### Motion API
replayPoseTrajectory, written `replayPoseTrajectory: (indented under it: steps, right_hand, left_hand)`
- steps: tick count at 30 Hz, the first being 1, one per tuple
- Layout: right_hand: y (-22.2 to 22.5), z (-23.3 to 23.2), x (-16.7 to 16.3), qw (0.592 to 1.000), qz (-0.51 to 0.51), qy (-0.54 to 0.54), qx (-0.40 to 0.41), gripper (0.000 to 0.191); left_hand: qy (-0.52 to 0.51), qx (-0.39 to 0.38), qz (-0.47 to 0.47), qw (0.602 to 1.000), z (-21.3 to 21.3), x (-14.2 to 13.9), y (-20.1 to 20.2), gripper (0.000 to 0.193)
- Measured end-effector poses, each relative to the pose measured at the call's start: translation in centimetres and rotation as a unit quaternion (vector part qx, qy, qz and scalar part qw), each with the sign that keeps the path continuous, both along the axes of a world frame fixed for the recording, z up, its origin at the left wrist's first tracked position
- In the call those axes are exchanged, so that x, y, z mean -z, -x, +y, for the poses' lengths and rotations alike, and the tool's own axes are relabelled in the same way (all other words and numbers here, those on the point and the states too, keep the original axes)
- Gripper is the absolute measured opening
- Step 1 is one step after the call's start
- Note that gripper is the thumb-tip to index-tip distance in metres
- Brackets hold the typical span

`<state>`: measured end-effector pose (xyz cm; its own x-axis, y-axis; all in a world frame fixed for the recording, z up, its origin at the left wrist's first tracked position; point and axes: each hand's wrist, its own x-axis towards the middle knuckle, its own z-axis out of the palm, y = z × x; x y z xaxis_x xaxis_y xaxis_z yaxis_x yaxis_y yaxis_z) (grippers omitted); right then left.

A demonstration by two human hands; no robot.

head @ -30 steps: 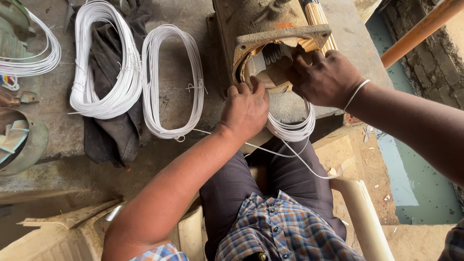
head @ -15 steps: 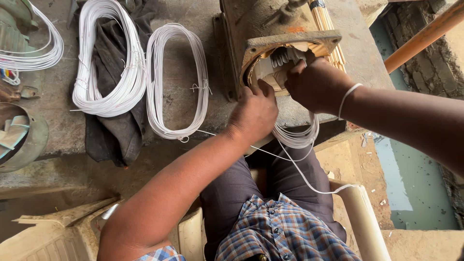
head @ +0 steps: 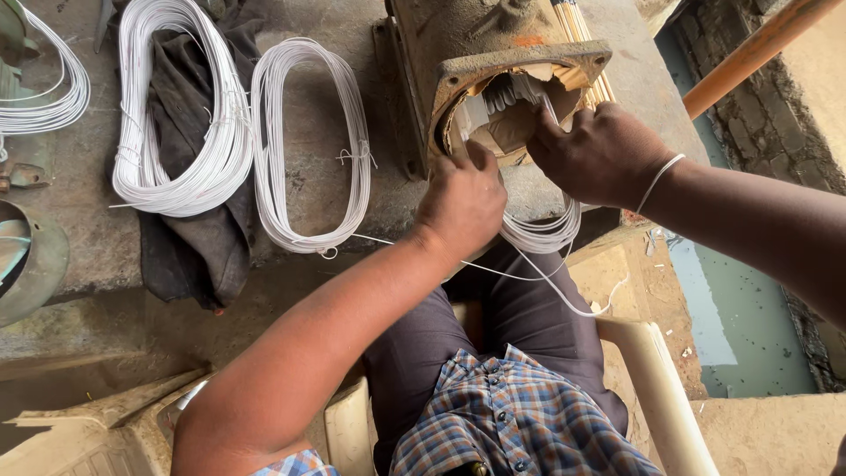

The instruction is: The person sits on a chair and coils a long white plastic strip by hand over their lap, forming loops. They place the finished coil into the opening of a bench-mounted machine, press it in with their hand, and use a thin wooden stick to help position it, then begin coiling another length of the strip.

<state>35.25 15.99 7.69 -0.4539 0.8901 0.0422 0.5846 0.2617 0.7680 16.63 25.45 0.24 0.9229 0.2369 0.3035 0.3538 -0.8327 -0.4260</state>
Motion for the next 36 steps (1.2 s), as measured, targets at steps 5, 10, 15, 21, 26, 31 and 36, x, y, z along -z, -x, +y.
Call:
replayPoseTrajectory:
  steps: [5, 10, 15, 21, 26, 31, 36]
  right_hand:
    - [-0.5, 1.7, 0.5, 0.995, 0.077, -0.047, -0.039, 0.028]
    - [-0.3, 1.1, -0.5, 1.0, -0.015, 0.015, -0.008, 0.024]
    - [-0.1, -0.5, -0.8, 0.998, -0.055, 0.033, -0.018, 0.041]
    - [-1.3, 0.8, 0.6, 0.999, 0.03, 0.029, -0.007, 0.028]
    - [-1.1, 2.3, 0.5, 0.997, 0.064, 0.053, 0.008, 0.018]
    - [-0.6, -0.2, 0.9, 0.999, -0.017, 0.036, -0.014, 0.028]
    - [-0.7, 1.9, 2.3, 1.0, -0.015, 0.009, 0.006, 0.028]
  left_hand:
    - [-0.019, -0.058, -0.008, 0.998, 0.3, 0.4, -1.5, 0.035]
    - [-0.027, 0.031, 0.023, 0.999, 0.9, -0.3, 0.2, 0.029]
    - [-0.05, 0.046, -0.033, 0.997, -0.9, 0.1, 2.5, 0.034]
    - [-0.091, 0.026, -0.058, 0.994, 0.3, 1.0, 1.5, 0.032]
    - [-0.055, 0.052, -0.091, 0.993, 1.5, 0.3, 1.2, 0.03]
    - [0.001, 0.127, -0.05, 0.991, 0.9, 0.7, 1.7, 0.014]
    - [-0.017, 0.04, -0.056, 0.997, 1.9, 1.2, 0.2, 0.019]
